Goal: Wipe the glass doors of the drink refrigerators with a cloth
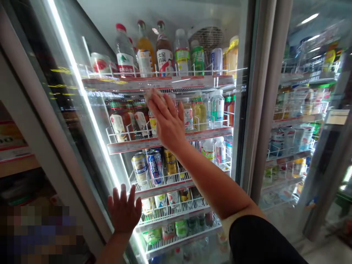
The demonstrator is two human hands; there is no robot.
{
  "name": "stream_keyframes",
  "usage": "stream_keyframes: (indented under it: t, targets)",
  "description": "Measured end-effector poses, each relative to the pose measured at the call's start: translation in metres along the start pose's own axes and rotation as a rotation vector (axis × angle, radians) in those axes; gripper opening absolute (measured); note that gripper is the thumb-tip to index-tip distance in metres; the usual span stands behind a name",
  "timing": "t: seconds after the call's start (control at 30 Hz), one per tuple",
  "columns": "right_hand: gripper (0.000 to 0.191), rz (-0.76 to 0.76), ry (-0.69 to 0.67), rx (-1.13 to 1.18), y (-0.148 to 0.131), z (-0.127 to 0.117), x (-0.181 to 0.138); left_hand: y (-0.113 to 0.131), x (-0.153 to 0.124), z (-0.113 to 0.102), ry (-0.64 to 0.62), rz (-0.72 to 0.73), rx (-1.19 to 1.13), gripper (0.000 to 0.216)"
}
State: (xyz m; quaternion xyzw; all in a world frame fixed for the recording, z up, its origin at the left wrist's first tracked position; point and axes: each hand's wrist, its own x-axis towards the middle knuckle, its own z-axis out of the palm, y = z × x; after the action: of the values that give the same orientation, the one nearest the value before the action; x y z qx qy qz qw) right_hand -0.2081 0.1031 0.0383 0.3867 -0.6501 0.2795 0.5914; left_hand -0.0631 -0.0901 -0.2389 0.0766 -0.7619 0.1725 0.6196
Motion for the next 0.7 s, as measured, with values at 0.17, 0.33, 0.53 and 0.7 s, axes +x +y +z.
stream_keyframes:
  t: [0.17,0.33,0.53,0.7]
  targets:
    - [0.063,0.084,0.155,0.01,0.038,-0.008,0.01,0.002,0.004,-0.002,0.021,0.006,0.017,0.073]
    - [0.065,0.147,0.187,-0.092,0.09,-0.024,0.006,0.001,0.002,-0.002,0.004,0.007,0.011,0.074]
    - [0.061,0.225,0.227,-0.111,0.151,-0.043,-0.015,0.002,0.004,-0.004,0.022,0.022,0.0,0.074]
    - [0.056,0.279,0.391,-0.059,0.189,-0.051,-0.038,0.003,0.007,-0.005,0.018,0.025,-0.001,0.074]
